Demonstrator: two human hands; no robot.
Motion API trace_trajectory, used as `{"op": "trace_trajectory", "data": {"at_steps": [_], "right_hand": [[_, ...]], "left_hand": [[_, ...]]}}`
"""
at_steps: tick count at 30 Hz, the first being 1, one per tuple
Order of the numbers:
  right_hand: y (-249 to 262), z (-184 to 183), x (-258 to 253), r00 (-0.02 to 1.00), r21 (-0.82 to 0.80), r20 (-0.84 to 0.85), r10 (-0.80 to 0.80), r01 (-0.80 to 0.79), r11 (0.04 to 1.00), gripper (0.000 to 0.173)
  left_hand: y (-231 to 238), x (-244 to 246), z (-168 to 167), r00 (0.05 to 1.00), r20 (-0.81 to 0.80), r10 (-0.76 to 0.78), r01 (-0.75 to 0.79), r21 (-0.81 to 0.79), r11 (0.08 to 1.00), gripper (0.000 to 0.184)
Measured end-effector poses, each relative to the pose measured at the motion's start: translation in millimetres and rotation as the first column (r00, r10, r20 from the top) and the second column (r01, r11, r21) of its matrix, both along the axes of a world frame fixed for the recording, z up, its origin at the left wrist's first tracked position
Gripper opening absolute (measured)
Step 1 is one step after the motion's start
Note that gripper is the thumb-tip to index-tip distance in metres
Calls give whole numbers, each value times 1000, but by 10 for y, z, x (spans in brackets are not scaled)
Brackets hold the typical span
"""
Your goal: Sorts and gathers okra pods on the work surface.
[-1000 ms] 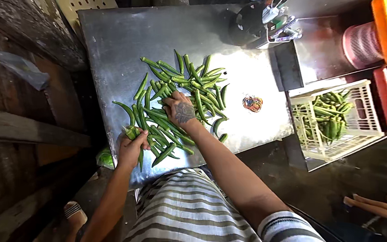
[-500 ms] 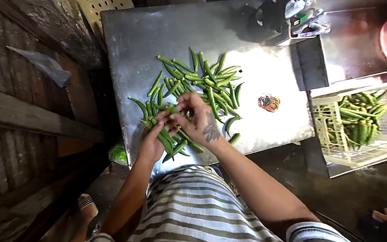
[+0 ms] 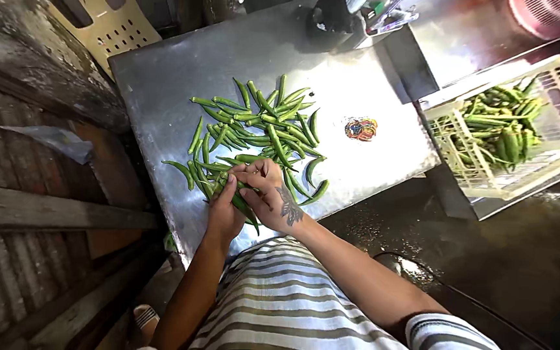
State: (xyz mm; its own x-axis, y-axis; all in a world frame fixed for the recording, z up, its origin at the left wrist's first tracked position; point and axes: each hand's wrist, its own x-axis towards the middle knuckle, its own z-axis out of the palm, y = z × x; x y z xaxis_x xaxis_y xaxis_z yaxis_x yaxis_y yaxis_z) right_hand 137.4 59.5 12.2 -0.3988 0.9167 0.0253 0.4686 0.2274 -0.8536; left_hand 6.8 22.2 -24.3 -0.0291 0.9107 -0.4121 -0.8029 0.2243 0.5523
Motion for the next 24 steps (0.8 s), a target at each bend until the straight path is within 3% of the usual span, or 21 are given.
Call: {"op": "trace_trajectory", "data": {"at_steps": [2,5,8,9,10,12,14,17,18,21,24], "right_hand": [[57,90,150,999,81,35,-33,30,996,29],[196,323,423,993,126,-107,-56,69,990,38],[334,548,624,998,298,-23,61,-51,953,54],[345,589,656,988,326,81,129,-149,934,59],[336,590,666,961,326,200,189,-248,913,58],[293,487,659,900,289,359,247,-359,887,40],[254,359,712,903,295,347,255,-363,884,28],[217,270,864,943,374,225,245,-315,872,26],[201,244,913,953,386,160,255,-299,873,27],[188,236,1105,945,338,-5,327,-307,890,27],[204,291,1301,894,276,-109,434,-392,878,28]], "left_hand": [[5,56,44,997,-77,-5,4,-7,1000,25],[41,129,-2,961,-225,-160,202,178,963,20],[71,290,116,753,-622,-213,341,92,936,12],[53,345,154,636,-748,-189,370,81,925,23],[27,378,148,558,-816,-148,416,121,901,39],[44,447,184,518,-848,-115,476,174,862,46],[90,505,263,465,-873,-147,516,132,847,45],[157,592,435,298,-924,-239,589,-19,808,42],[176,607,462,278,-932,-234,601,-22,799,37],[229,625,466,405,-891,-206,652,124,748,33],[250,664,513,387,-890,-241,738,143,659,29]]}}
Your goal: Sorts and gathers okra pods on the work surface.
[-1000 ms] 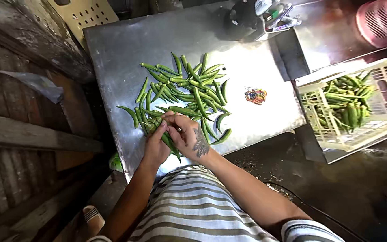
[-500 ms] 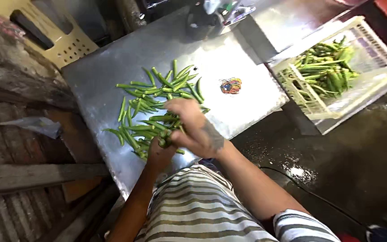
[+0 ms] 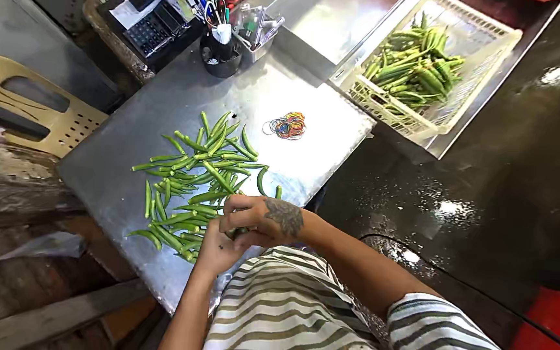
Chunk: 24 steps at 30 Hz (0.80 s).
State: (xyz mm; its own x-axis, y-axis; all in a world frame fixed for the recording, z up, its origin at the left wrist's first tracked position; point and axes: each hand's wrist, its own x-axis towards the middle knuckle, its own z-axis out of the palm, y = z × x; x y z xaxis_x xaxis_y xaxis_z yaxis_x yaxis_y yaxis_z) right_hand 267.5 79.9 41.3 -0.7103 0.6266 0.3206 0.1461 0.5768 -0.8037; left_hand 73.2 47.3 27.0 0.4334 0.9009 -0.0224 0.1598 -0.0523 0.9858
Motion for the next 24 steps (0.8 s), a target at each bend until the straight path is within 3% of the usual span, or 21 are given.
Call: {"op": "trace_trajectory", "data": {"at_steps": [2,6,11,13,14,16,18,20,21,22,24], "right_hand": [[36,39,110,998,-45,-10,58,-58,997,27],[121,-12,150,998,-37,-4,66,-66,997,21],[174,-135,-53,993,-14,-8,116,-116,993,21],[188,-162,-109,990,-34,-34,138,-139,990,24],[211,-170,-89,993,-62,-48,104,-107,992,30],[309,-218,85,991,-120,-18,-131,128,984,37],[500,-464,413,854,-102,92,-512,519,848,32],[722,-871,802,504,8,254,-826,852,523,34],[837,-1060,988,313,76,365,-877,929,363,39],[915,-1190,1144,171,127,488,-856,956,263,45],[983,-1292,1328,90,142,614,-784,964,223,42]], "left_hand": [[15,40,34,998,-24,-59,58,-43,997,23],[19,92,72,997,-34,-69,57,-274,960,19],[-92,-43,-59,998,32,60,-47,-312,949,30],[-171,-98,-94,995,-32,94,-100,-321,942,26],[-202,-127,-113,991,-89,103,-126,-315,941,22],[-259,-209,-139,972,-190,136,-190,-299,935,25],[-330,-301,-170,953,-208,223,-279,-305,911,28],[-420,-374,-200,929,-187,319,-366,-338,867,27],[-456,-394,-212,919,-177,353,-395,-356,847,27],[-481,-401,-230,910,-161,381,-414,-376,829,27],[-486,-389,-251,903,-124,411,-423,-420,803,26]]}}
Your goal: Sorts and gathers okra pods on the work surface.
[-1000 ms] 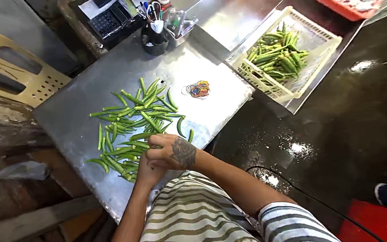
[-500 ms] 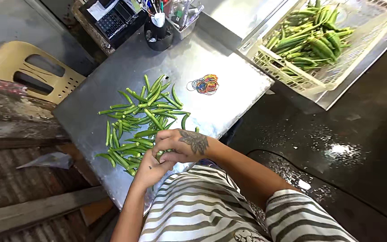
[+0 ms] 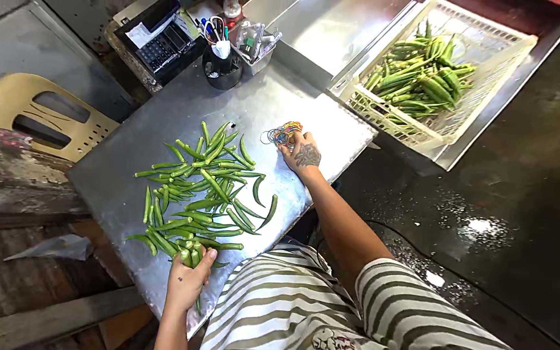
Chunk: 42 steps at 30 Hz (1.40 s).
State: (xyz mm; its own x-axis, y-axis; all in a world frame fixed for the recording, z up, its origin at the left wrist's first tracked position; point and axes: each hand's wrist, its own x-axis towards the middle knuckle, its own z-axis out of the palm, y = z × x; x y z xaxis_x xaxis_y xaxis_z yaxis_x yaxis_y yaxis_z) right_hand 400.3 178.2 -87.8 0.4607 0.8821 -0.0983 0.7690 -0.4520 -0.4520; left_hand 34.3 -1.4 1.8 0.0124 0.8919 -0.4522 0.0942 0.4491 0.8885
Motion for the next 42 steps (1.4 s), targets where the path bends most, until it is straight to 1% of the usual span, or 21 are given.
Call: {"op": "trace_trajectory", "data": {"at_steps": [2,3,5,7,9,13,16,18,21,22,24,26,28,29,30,31,34,36,38,40,42], "right_hand": [[-11,10,68,999,7,-23,45,-45,999,22],[-18,41,98,996,8,-58,63,-63,998,19],[-41,94,176,989,15,-130,68,-67,998,23],[-52,185,277,985,14,-165,54,-53,999,33],[-86,280,380,971,71,-226,73,-58,996,38],[-113,342,596,919,182,-365,150,-87,979,32],[-148,319,660,851,232,-509,131,-12,973,26],[-216,339,653,783,265,-615,98,88,960,22],[-343,396,643,672,342,-731,118,211,916,35],[-374,424,639,626,364,-767,141,244,899,36],[-427,485,631,496,371,-849,183,311,875,31],[-468,576,631,331,309,-925,186,370,876,23],[-481,660,646,178,215,-972,156,391,895,17],[-480,680,651,133,180,-981,138,387,904,16],[-481,690,651,111,164,-985,131,375,912,16],[-477,692,643,106,169,-984,140,367,915,16],[-454,658,585,165,256,-964,207,374,891,17],[-448,642,548,147,253,-966,213,374,892,12],[-458,622,492,103,187,-982,160,370,910,13],[-495,594,402,105,135,-989,106,328,935,20],[-565,535,241,120,177,-981,155,204,963,24]], "left_hand": [[45,34,3,1000,24,-4,4,-9,1000,25],[76,58,10,999,27,-22,22,-3,1000,25],[132,105,39,996,24,-80,79,23,997,25],[199,141,77,989,6,-147,146,58,988,24],[235,151,101,981,-6,-195,195,74,978,23],[261,136,83,971,-11,-239,239,79,968,22],[250,123,44,962,-11,-272,272,72,960,20],[238,119,28,957,-18,-291,292,60,955,20],[258,155,54,951,-18,-309,310,52,949,20],[274,170,71,950,-23,-312,313,48,949,19],[303,193,92,950,-20,-312,312,57,948,19],[328,221,98,948,-20,-316,317,68,946,20],[341,258,102,945,-26,-327,328,75,942,21],[338,272,97,942,-28,-334,335,78,939,21],[332,281,92,939,-28,-344,345,84,935,21],[325,289,88,936,-28,-352,353,90,931,21],[287,285,87,937,-13,-350,350,103,931,21],[263,263,88,940,3,-341,339,106,935,21],[259,250,99,942,5,-335,333,98,938,21],[283,285,125,937,-11,-349,348,84,934,21],[303,341,164,929,-51,-368,370,32,929,22]]}}
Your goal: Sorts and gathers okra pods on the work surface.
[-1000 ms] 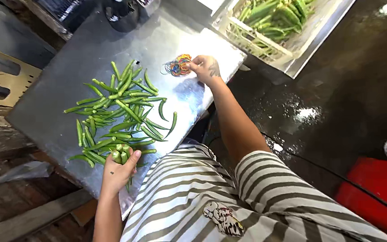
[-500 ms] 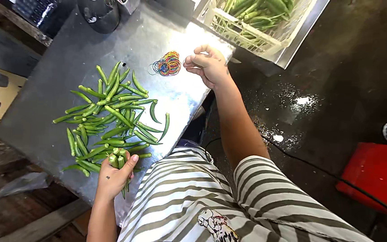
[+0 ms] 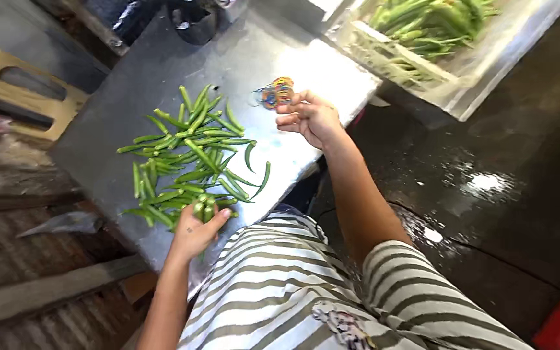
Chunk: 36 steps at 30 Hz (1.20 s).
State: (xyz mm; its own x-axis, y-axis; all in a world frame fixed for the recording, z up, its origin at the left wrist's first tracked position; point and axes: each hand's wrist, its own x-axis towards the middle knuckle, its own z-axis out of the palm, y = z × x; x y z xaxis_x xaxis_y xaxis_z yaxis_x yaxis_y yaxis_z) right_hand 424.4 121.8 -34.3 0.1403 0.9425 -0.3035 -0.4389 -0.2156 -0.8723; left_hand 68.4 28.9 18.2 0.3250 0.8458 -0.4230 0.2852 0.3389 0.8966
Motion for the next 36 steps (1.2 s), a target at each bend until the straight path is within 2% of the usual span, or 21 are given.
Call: {"op": "trace_trajectory", "data": {"at_steps": [4,8,9,11,13,15,17,18,20,21,22,24,25,27,29,30,31,33,34,35,36], "right_hand": [[-205,-138,-543,961,135,-5,276,-273,953,22],[-462,-166,-996,922,202,-41,384,-369,907,10],[-473,-147,-1059,905,251,-11,425,-409,877,15],[-453,-58,-1143,839,383,181,513,-540,749,44],[-413,127,-1254,743,441,429,513,-668,600,62],[-385,294,-1411,649,444,646,403,-748,493,61],[-382,375,-1510,485,295,783,391,-842,452,53],[-381,386,-1508,398,186,803,443,-874,448,53],[-385,347,-1392,289,10,729,620,-911,413,58],[-412,290,-1296,301,21,651,697,-925,379,56],[-452,241,-1193,357,129,536,765,-930,344,48],[-529,222,-1104,504,473,189,843,-799,372,26],[-571,214,-1140,557,598,-15,831,-661,453,16],[-650,200,-1325,633,620,-389,670,-358,698,8],[-644,177,-1509,673,563,-502,544,-223,796,25],[-630,175,-1582,725,560,-452,519,-222,798,35],[-617,187,-1631,798,570,-338,500,-249,783,43],[-582,247,-1615,899,627,-21,437,-328,706,58],[-569,305,-1583,916,629,158,369,-382,677,62],[-565,362,-1544,895,614,323,308,-445,652,63],[-567,411,-1504,851,588,459,255,-506,631,59]], "left_hand": [[103,74,23,993,-120,-17,8,-72,997,24],[150,120,12,993,-115,24,-34,-83,996,24],[160,123,7,992,-119,35,-45,-80,996,24],[187,116,4,982,-187,24,-37,-69,997,26],[222,106,23,943,-330,-37,28,-31,999,29],[256,130,54,851,-507,-135,155,-4,988,31],[297,178,134,753,-617,-229,262,-37,964,30],[313,173,162,747,-624,-231,268,-36,963,30],[316,77,182,874,-472,-117,141,15,990,21],[299,14,172,963,-271,-5,8,12,1000,16],[280,-35,161,993,-24,114,-115,-47,992,15],[255,-86,151,900,335,280,-226,-190,955,17],[239,-75,130,833,447,327,-249,-226,942,16],[204,25,52,695,623,360,-265,-244,933,15],[192,199,-20,623,717,313,-266,-182,947,16],[194,284,-38,668,694,269,-282,-99,954,17],[199,342,-41,771,599,216,-293,33,955,16],[252,349,0,983,168,74,-127,337,933,18],[289,334,64,991,-130,-1,52,394,918,19],[320,340,147,918,-388,-82,232,358,905,27],[346,370,213,821,-550,-155,349,267,899,35]]}}
